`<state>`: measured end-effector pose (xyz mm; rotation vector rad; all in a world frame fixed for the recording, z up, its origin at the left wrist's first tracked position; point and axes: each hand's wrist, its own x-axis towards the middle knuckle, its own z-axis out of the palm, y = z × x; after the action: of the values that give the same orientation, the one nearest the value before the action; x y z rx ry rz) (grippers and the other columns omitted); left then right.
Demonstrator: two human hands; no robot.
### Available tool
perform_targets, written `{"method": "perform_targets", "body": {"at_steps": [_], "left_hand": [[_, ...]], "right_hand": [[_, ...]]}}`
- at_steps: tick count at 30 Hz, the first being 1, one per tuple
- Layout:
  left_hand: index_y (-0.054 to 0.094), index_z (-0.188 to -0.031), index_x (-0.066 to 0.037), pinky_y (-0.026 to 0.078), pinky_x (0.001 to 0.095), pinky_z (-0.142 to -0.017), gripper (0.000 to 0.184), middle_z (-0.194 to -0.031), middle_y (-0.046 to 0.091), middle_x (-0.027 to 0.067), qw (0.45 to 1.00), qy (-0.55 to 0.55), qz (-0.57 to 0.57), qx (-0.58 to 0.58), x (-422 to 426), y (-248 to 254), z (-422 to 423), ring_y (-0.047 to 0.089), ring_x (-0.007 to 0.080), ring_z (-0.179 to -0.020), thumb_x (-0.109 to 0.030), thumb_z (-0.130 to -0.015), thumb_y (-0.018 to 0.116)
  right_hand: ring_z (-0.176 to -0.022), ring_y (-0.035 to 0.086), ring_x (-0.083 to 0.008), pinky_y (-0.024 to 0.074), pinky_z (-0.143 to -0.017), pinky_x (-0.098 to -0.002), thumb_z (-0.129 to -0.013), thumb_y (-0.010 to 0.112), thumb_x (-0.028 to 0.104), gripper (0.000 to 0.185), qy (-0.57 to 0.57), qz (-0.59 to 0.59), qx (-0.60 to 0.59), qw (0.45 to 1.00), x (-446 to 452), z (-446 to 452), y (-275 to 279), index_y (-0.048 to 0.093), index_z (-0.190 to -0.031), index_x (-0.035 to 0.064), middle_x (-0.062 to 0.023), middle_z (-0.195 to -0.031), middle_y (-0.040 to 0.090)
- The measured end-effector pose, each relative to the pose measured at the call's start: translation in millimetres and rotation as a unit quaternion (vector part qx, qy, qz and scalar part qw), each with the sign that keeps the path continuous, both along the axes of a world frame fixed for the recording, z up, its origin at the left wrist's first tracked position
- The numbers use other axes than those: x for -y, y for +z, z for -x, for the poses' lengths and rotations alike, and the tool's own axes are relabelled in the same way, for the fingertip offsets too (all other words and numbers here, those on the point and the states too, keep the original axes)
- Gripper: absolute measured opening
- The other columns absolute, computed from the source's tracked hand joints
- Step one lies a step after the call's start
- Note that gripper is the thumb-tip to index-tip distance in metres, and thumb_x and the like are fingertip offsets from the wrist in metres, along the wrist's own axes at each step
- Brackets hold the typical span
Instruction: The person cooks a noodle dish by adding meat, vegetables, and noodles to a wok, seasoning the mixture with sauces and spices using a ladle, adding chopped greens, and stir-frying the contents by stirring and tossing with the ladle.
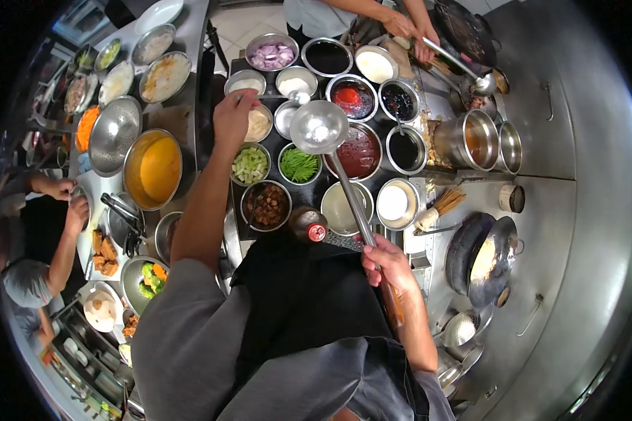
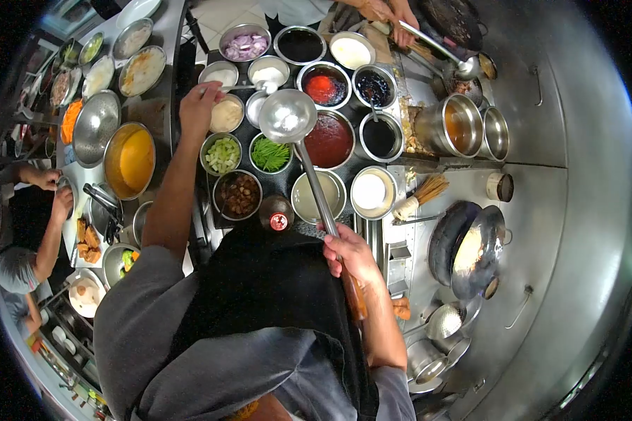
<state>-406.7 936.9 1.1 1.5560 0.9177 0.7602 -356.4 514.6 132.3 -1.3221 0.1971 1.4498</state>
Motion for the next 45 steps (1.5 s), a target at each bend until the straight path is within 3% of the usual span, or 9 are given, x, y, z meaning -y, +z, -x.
{"method": "perform_targets", "body": {"at_steps": [7,10,16,20,26,31,35,40,45], "left_hand": [[0.074,-0.105,-0.009,0.054,0.0427,-0.083,0.022,-0.099,0.073,0.0153,0.945,0.042,-0.248,-0.211,2,-62,58,0.070,0.0342,-0.095,-0.024,-0.094,0.062],[0.074,-0.107,-0.008,0.054,0.0426,-0.082,0.023,-0.097,0.074,0.0153,0.973,0.049,-0.145,-0.175,2,-101,60,0.070,0.0341,-0.092,-0.024,-0.094,0.063],[0.073,-0.106,0.000,0.054,0.0291,-0.070,0.023,-0.082,0.075,0.0087,0.988,0.115,0.099,0.001,-6,-136,51,0.070,0.0156,-0.074,-0.018,-0.095,0.064],[0.070,-0.111,0.004,0.052,0.0273,-0.073,0.024,-0.088,0.073,0.0074,0.986,0.103,0.129,0.003,-18,-144,60,0.063,0.0118,-0.075,-0.014,-0.100,0.057],[0.068,-0.114,0.004,0.050,0.0270,-0.077,0.025,-0.091,0.073,0.0080,0.979,0.118,0.152,0.061,-9,-114,78,0.062,0.0116,-0.079,-0.015,-0.100,0.058],[0.070,-0.114,0.001,0.050,0.0274,-0.079,0.027,-0.095,0.074,0.0077,0.991,0.079,0.107,0.026,31,-18,89,0.063,0.0123,-0.082,-0.019,-0.101,0.059],[0.072,-0.113,-0.003,0.052,0.0358,-0.080,0.025,-0.096,0.074,0.0122,0.983,0.069,-0.149,-0.079,46,-6,85,0.067,0.0226,-0.086,-0.020,-0.099,0.059],[0.074,-0.111,-0.012,0.051,0.0471,-0.084,0.021,-0.095,0.071,0.0136,0.859,-0.093,-0.391,-0.316,38,-64,75,0.065,0.0355,-0.097,-0.018,-0.094,0.062],[0.065,-0.126,-0.007,0.050,0.0486,-0.088,0.050,-0.111,0.067,0.0178,0.842,-0.184,-0.477,-0.174,81,-44,87,0.063,0.0394,-0.101,-0.001,-0.076,0.065]], "right_hand": [[-0.045,0.041,-0.0072,0.0342,-0.041,-0.0222,-0.102,0.055,0.016,0.030,0.006,-0.011,-0.023,1.000,-14,2,0,0.055,-0.130,0.0046,0.0015,-0.068,0.047],[-0.045,0.041,-0.0073,0.0346,-0.041,-0.0223,-0.102,0.055,0.015,0.031,0.011,-0.011,-0.019,1.000,-5,5,4,0.055,-0.132,0.0050,0.0015,-0.068,0.046],[-0.046,0.042,-0.0072,0.0349,-0.042,-0.0222,-0.102,0.055,0.016,0.032,0.012,0.004,-0.011,1.000,10,11,4,0.054,-0.133,0.0057,0.0017,-0.067,0.046],[-0.046,0.042,-0.0072,0.0346,-0.042,-0.0220,-0.102,0.055,0.016,0.031,0.011,0.007,0.000,1.000,14,13,5,0.055,-0.132,0.0057,0.0017,-0.067,0.046],[-0.046,0.042,-0.0072,0.0355,-0.042,-0.0223,-0.102,0.056,0.017,0.031,0.014,0.009,0.009,1.000,12,14,3,0.055,-0.131,0.0061,0.0016,-0.068,0.047],[-0.046,0.041,-0.0072,0.0353,-0.041,-0.0229,-0.101,0.056,0.017,0.030,0.029,0.001,0.025,0.999,-1,13,-3,0.055,-0.129,0.0049,0.0018,-0.068,0.047],[-0.046,0.040,-0.0070,0.0325,-0.042,-0.0227,-0.101,0.057,0.017,0.032,0.043,-0.013,0.001,0.999,-12,12,-8,0.055,-0.130,0.0045,0.0021,-0.069,0.046],[-0.046,0.041,-0.0066,0.0333,-0.043,-0.0224,-0.102,0.056,0.017,0.034,-0.005,-0.076,-0.066,0.995,15,16,-11,0.055,-0.133,0.0041,0.0024,-0.069,0.046],[-0.046,0.042,-0.0066,0.0329,-0.043,-0.0222,-0.102,0.057,0.016,0.038,-0.151,-0.118,-0.045,0.981,115,36,20,0.053,-0.137,0.0036,0.0022,-0.069,0.047]]}}
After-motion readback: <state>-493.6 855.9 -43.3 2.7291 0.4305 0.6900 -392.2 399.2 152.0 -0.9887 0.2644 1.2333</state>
